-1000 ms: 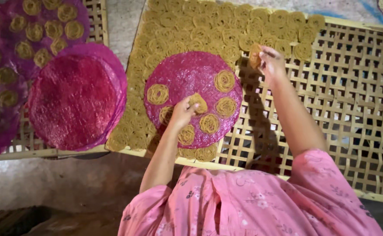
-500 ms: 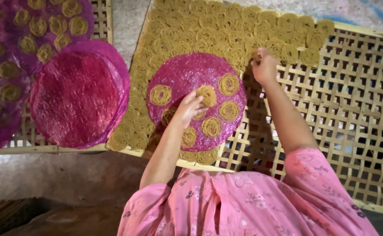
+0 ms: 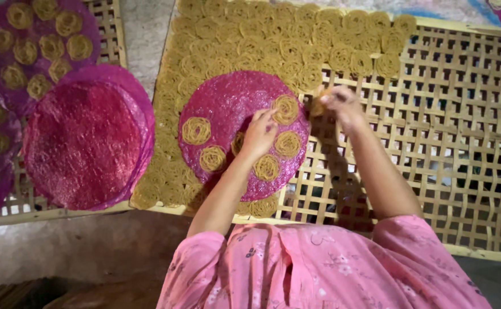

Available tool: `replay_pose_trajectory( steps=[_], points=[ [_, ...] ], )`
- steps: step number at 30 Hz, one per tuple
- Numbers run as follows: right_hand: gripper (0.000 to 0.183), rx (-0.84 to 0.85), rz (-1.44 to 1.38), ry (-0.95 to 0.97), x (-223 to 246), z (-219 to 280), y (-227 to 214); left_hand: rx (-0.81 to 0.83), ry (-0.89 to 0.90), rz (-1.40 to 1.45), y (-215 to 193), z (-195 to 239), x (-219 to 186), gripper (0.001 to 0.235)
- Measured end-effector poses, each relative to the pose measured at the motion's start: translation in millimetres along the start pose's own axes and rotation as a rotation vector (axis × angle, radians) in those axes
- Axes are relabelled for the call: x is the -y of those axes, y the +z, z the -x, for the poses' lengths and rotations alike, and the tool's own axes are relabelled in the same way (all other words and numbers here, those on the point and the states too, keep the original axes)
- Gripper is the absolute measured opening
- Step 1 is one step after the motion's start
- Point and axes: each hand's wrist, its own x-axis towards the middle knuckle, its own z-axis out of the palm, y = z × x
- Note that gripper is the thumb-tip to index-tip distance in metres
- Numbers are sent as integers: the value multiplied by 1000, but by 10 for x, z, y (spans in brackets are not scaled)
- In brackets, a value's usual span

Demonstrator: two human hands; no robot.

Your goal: The person picks up small coiled noodle portions from a large woven drying rack and places them onto pink circular trays. The person continues transferring the noodle coils one by one until the tray is filled, then moves to another tray and repeats the process.

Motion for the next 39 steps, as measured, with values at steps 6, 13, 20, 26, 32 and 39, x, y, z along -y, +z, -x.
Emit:
replay_pose_trajectory(
  steps=[6, 13, 20, 26, 32, 39],
  points=[
    [21, -83, -361, -76, -259, -892, -580, -154, 97, -464, 62, -210, -61, 49],
    [28, -274, 548, -563, -202, -866, -296, -152, 95, -553, 223, -484, 9, 29],
    [21, -22, 366, -198, 137, -20, -35, -56, -22, -93, 460, -556, -250, 36],
    [31, 155, -295, 55, -409, 17, -365, 70, 41, -119, 450, -177, -596, 53],
    [33, -152, -402, -45, -485, -678, -1048, -34, -23, -808, -466, 305, -82, 45],
    [31, -417, 575, -611, -413, -805, -926, -18, -256, -735, -603, 453, 33, 32]
  ],
)
